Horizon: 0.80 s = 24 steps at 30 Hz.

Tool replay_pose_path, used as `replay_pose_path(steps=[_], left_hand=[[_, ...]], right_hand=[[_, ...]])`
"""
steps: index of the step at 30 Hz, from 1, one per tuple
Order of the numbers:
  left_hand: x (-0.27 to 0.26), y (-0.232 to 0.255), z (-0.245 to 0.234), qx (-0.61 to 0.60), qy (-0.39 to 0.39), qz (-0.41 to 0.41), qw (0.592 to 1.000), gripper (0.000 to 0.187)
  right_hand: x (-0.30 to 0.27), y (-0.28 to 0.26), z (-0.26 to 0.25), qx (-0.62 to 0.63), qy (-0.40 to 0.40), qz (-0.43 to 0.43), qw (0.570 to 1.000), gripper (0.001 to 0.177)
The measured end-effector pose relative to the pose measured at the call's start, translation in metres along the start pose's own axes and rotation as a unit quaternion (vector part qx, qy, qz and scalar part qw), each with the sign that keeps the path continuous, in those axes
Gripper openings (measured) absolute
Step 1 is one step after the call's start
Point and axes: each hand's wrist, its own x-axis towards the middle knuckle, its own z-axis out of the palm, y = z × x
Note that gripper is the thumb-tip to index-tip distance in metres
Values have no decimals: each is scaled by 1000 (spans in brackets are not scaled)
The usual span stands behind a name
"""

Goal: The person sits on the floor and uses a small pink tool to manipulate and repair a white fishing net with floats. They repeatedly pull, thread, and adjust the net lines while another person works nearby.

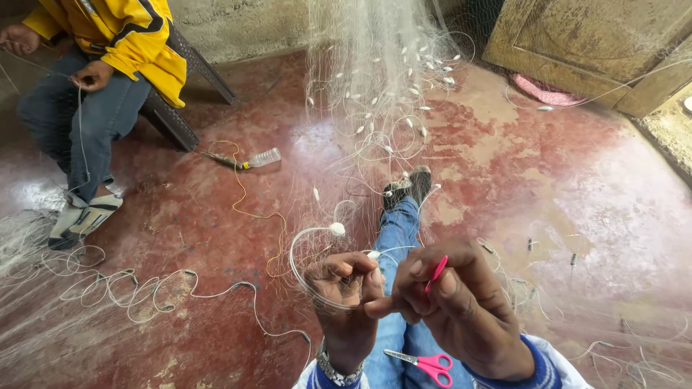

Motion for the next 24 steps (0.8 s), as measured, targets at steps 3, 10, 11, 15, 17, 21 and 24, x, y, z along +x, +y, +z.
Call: replay_pose_path(steps=[3,10,11,15,17,21,24], left_hand=[[-7,-9,0,-54,-7,24,998,36],[4,2,-3,67,56,-41,995,39],[7,2,-4,66,58,-41,995,39],[14,0,-10,-213,22,-101,972,17],[15,1,-14,-273,37,-147,950,16],[15,6,-15,-289,65,-180,938,14],[15,7,-14,-280,87,-188,937,13]], right_hand=[[2,4,5,18,-20,-2,1000,15],[5,11,4,-71,-10,-81,994,15],[7,11,-3,-71,-11,-80,994,15],[8,17,-38,-564,-22,-199,801,17],[8,23,-50,-647,-55,-206,732,21],[12,25,-50,-723,-95,-219,648,15],[16,24,-42,-735,-97,-213,637,9]])
